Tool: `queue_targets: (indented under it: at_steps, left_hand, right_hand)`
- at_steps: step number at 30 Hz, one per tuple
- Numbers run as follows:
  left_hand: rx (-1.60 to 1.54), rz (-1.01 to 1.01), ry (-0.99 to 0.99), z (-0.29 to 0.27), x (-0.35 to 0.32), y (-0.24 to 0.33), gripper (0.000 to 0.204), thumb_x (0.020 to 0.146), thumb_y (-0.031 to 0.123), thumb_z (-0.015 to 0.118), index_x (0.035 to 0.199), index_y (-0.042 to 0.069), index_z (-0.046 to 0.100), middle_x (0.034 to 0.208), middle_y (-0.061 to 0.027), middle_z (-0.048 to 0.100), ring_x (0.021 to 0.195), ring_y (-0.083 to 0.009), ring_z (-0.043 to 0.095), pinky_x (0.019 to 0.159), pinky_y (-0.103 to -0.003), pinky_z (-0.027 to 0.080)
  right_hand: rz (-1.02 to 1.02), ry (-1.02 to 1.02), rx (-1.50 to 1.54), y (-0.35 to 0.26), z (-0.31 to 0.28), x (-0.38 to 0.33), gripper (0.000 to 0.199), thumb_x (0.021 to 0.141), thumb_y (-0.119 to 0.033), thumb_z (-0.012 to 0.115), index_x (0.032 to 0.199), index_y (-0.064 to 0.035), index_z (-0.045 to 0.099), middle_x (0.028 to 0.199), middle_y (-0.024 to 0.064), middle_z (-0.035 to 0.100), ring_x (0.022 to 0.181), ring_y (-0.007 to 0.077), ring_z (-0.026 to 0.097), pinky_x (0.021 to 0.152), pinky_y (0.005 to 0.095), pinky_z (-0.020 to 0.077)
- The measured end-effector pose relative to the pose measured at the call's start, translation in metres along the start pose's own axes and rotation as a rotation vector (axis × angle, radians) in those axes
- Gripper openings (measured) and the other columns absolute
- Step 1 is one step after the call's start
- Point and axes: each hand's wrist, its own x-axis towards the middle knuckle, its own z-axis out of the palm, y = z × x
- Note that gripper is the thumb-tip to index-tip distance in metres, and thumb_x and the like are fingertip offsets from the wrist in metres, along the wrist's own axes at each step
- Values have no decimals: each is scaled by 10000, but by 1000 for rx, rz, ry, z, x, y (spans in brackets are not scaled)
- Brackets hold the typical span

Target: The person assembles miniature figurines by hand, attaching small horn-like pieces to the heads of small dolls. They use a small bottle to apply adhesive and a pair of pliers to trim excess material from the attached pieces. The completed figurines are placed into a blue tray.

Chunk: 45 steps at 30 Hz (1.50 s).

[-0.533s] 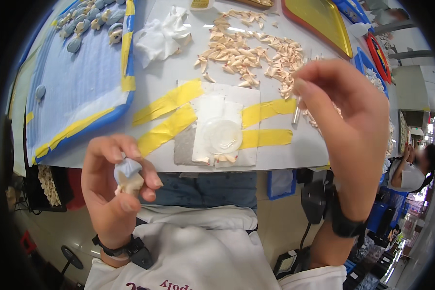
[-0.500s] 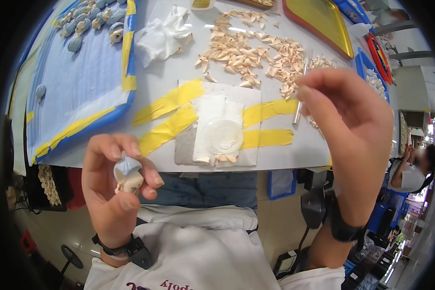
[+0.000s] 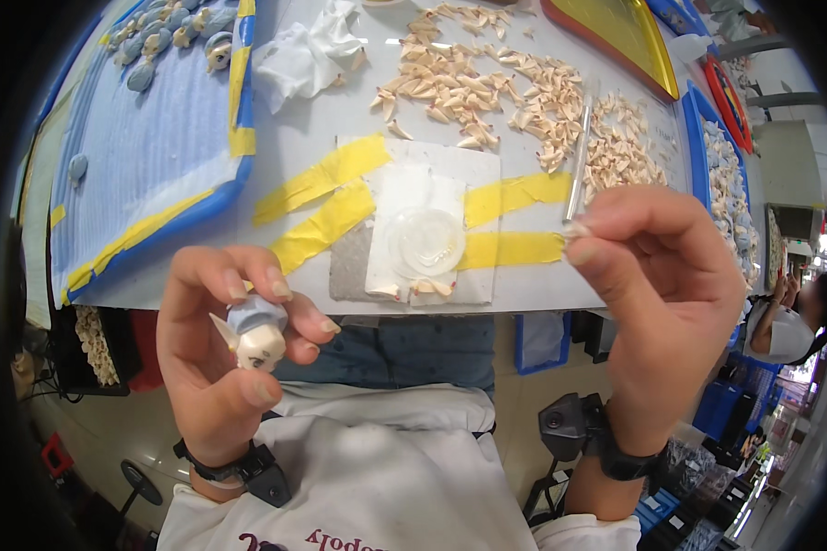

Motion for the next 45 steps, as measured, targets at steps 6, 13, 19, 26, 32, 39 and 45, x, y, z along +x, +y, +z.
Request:
queue_targets:
  at_steps: [6, 13, 19, 26, 32, 39, 45]
  left_hand:
    - [420, 322, -435, -24, 16, -6, 503, 621, 68, 777, 1029, 18, 487, 959, -130, 517, 898, -231, 576, 685, -277, 508]
    - [129, 85, -212, -10, 2, -5, 394, 621, 75, 788, 903, 31, 516, 970, -142, 508, 894, -253, 572, 745, -314, 483]
    - [434, 363, -457, -28, 18, -12, 348, 683, 168, 778, 883, 49, 520, 1000, -150, 491, 853, -246, 585, 706, -293, 497]
    - [233, 188, -231, -7, 6, -11, 390, 709, 192, 762, 944, 31, 495, 1014, -148, 475, 820, -245, 604, 665, -271, 511]
    - [169, 75, -148, -2, 5, -9, 447, 711, 229, 759, 981, 16, 473, 1002, -134, 474, 798, -242, 616, 619, -260, 517]
    - [204, 140, -77, -3, 3, -15, 477, 686, 273, 773, 981, 21, 496, 966, -108, 498, 761, -224, 612, 591, -255, 520]
    - [144, 24, 46, 21, 2, -9, 502, 675, 282, 786, 989, 13, 501, 910, -111, 526, 735, -197, 592, 619, -268, 493]
  right_hand:
    - [-373, -158, -338, -2, 22, 7, 154, 685, 88, 634, 810, 13, 585, 851, 97, 566, 762, 175, 539, 697, 280, 432]
    - [-624, -148, -684, -12, 34, 13, 163, 553, 34, 682, 690, -6, 605, 701, 79, 567, 690, 213, 529, 605, 292, 408]
    - [-628, -240, -730, -16, 30, 18, 169, 542, 6, 687, 680, -5, 589, 691, 78, 556, 681, 219, 522, 587, 292, 403]
    - [-695, -273, -681, -11, 29, 26, 167, 537, -8, 678, 672, -7, 579, 689, 73, 541, 670, 215, 508, 567, 285, 393]
    - [-703, -275, -813, -22, 40, 22, 165, 541, -32, 674, 671, -10, 575, 689, 70, 534, 670, 216, 508, 562, 287, 393]
    - [-612, -205, -754, -23, 46, 15, 150, 580, 14, 668, 694, -3, 572, 730, 82, 536, 681, 214, 506, 595, 282, 398]
    - [-258, -90, -305, -24, 40, -17, 131, 701, -1, 666, 798, 10, 577, 793, 103, 507, 731, 156, 464, 677, 255, 367]
